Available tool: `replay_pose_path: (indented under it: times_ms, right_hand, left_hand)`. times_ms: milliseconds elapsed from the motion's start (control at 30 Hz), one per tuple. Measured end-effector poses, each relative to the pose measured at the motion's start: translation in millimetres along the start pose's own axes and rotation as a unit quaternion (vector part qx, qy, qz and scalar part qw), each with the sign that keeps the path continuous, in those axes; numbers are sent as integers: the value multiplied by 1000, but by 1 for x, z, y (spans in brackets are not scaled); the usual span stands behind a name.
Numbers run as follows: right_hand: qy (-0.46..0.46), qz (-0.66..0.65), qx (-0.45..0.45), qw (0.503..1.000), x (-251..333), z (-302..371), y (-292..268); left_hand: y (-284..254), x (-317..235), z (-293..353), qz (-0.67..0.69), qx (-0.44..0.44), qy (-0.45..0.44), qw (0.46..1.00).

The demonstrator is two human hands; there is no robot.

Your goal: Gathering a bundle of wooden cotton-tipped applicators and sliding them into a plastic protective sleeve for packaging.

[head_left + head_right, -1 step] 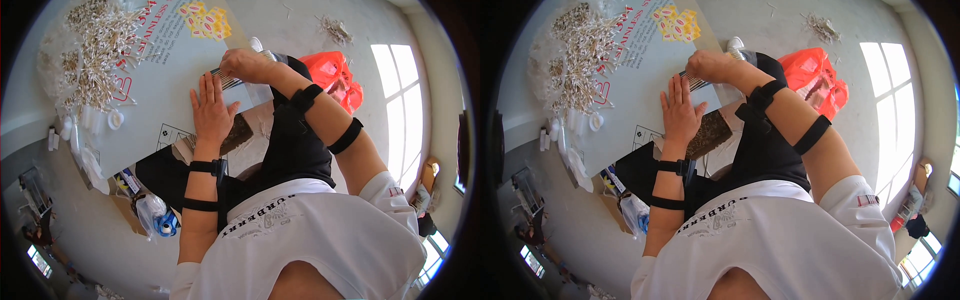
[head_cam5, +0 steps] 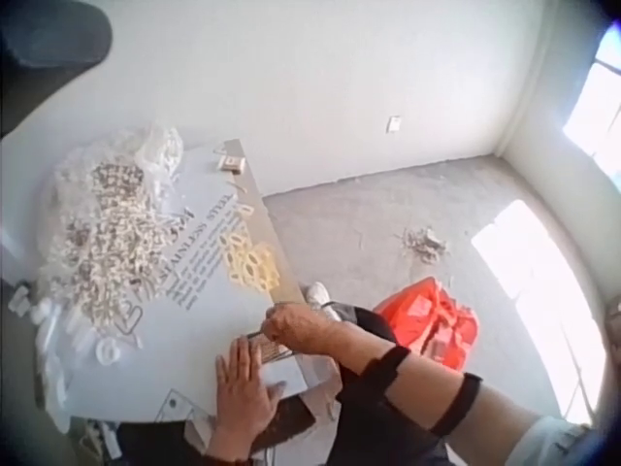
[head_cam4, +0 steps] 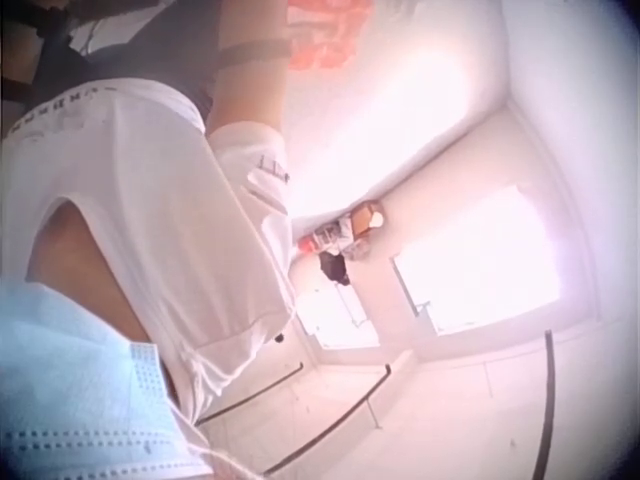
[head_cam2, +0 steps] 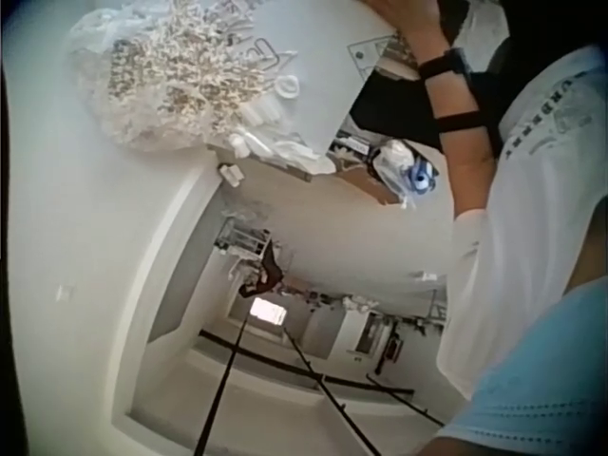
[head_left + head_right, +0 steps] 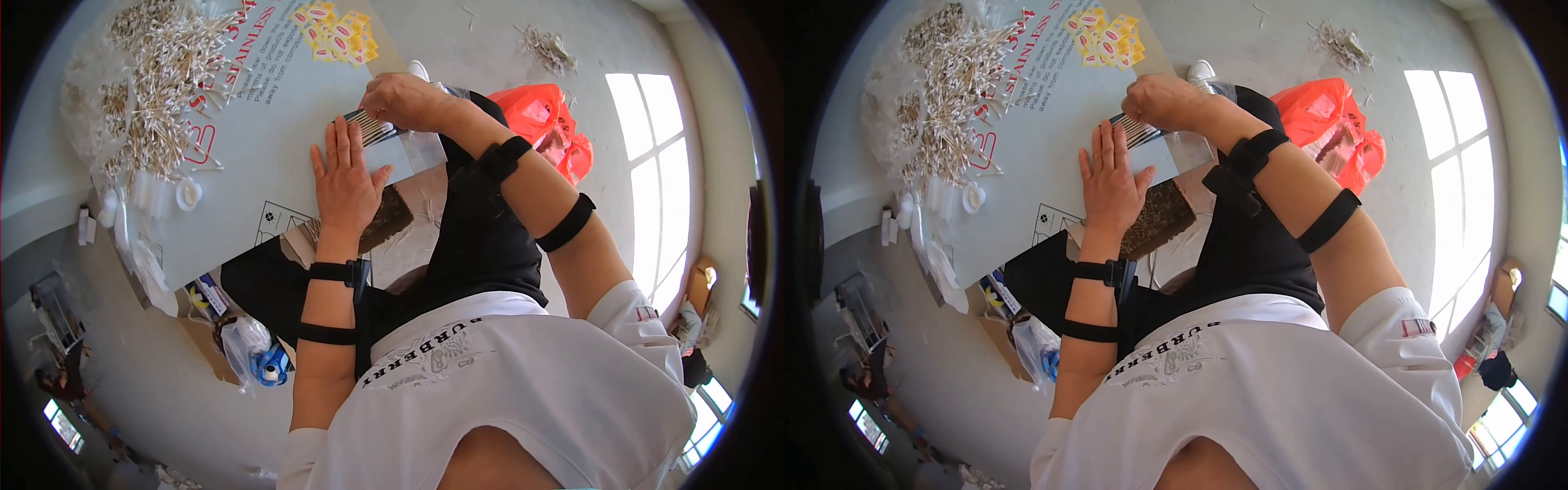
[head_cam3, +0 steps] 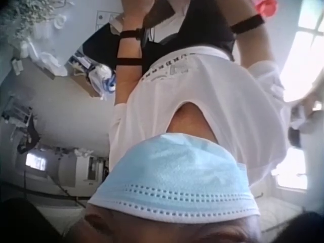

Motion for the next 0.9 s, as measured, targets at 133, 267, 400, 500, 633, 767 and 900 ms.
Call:
replay_pose_path:
  times_ms: [133,267,400,500,633,767,900]
  right_hand:
    - [-47,66,5,997,14,7,-15]
    - [-58,106,-43,992,18,20,-15]
    - [-60,146,-39,987,18,22,-13]
    - [-58,112,-14,992,20,21,-8]
    - [-55,130,-1,990,17,20,-5]
    - [-34,125,-3,992,12,22,-6]
    - [-16,93,26,995,12,22,-5]
  left_hand:
    - [1,2,1,-3,5,-6,1000]
    - [3,1,1,-2,5,-4,1000]
    - [3,2,2,4,6,-8,1000]
    - [3,2,2,7,8,-8,1000]
    - [4,2,2,4,7,-7,1000]
    - [4,2,2,4,5,-6,1000]
    - [4,3,3,4,3,-8,1000]
Point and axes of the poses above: each hand's wrist, its own z-axis away from the middle knuckle, its own y-axis out of the palm, x = y × z, the point moved 9 cm from there along -z, towards the middle knuckle, and after that the axes turned 15 degrees about -x, right-handed, at the moved point
